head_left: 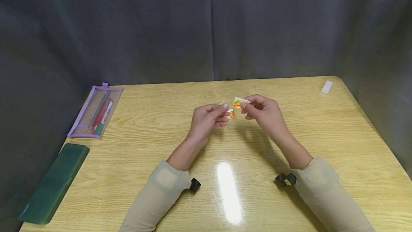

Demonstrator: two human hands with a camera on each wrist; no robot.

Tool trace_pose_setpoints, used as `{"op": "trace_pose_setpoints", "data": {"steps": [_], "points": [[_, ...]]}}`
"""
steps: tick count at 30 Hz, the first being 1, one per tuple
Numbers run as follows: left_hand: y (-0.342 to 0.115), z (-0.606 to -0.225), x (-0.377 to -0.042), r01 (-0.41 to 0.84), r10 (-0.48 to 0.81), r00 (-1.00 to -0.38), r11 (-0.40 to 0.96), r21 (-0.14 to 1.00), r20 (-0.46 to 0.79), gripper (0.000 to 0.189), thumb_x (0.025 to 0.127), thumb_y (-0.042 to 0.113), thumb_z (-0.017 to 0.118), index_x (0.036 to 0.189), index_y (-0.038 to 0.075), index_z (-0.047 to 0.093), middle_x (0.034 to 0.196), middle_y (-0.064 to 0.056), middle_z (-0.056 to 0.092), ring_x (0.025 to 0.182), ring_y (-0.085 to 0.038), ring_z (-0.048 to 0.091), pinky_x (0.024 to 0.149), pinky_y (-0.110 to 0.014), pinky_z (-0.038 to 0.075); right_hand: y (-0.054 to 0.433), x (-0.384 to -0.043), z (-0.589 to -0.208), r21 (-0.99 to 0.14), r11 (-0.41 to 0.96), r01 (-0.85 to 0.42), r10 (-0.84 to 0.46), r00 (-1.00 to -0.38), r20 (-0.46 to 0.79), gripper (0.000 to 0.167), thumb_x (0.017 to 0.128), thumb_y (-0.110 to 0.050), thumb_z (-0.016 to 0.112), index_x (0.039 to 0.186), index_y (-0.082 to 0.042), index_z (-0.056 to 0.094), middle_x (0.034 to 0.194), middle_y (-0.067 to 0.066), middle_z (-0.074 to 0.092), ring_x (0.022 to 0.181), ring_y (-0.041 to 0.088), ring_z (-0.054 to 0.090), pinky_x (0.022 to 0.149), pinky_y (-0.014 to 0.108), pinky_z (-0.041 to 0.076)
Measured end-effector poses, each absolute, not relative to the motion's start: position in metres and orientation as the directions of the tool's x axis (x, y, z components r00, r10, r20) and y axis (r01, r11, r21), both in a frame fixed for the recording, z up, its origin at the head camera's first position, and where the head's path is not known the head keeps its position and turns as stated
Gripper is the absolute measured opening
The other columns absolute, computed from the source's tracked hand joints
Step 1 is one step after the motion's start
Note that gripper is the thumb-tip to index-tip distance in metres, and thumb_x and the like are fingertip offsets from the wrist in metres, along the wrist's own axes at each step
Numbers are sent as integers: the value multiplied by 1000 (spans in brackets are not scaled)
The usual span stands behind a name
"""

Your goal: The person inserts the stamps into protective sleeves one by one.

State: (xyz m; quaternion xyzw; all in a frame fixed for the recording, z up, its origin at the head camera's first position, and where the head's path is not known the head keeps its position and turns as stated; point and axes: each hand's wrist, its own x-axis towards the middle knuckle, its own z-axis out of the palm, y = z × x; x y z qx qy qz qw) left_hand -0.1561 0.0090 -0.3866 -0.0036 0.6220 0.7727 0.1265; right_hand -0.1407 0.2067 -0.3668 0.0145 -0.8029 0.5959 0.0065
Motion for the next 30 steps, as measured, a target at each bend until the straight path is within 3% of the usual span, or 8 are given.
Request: {"op": "trace_pose_setpoints", "data": {"steps": [5, 13, 21, 30], "points": [[11, -387, -156, -183, 174, -973, -191, 964, -150, 34, 92, 24, 77, 103, -9, 73, 75, 1, 74, 61, -7, 69, 62, -22, 61, 206, -140, -368, -948, 313, -64, 12, -997, 72, 28, 98, -25, 70, 111, 0, 70, 80, -7, 70, 72, 6, 69, 69, 23, 62], [14, -385, -155, -176, 140, -979, -186, 967, -151, 27, 91, 26, 78, 97, -1, 78, 76, -1, 75, 60, -9, 69, 60, -23, 61, 205, -138, -366, -942, 319, -107, 44, -991, 128, 27, 97, -27, 71, 109, -3, 71, 83, 1, 71, 71, 10, 69, 68, 22, 61], [15, -386, -155, -176, 119, -980, -158, 972, -158, 37, 91, 31, 78, 98, -5, 76, 76, -1, 75, 60, -8, 69, 60, -23, 61, 203, -137, -365, -933, 337, -128, 58, -986, 157, 25, 97, -27, 72, 108, -4, 72, 87, 13, 73, 69, 9, 69, 66, 22, 61], [16, -386, -155, -164, 107, -983, -155, 974, -148, 31, 91, 29, 78, 96, -1, 78, 78, -4, 76, 60, -9, 69, 60, -23, 61, 202, -138, -367, -934, 339, -115, 51, -989, 141, 24, 97, -24, 71, 107, -2, 72, 85, 10, 73, 69, 6, 68, 66, 22, 61]]}}
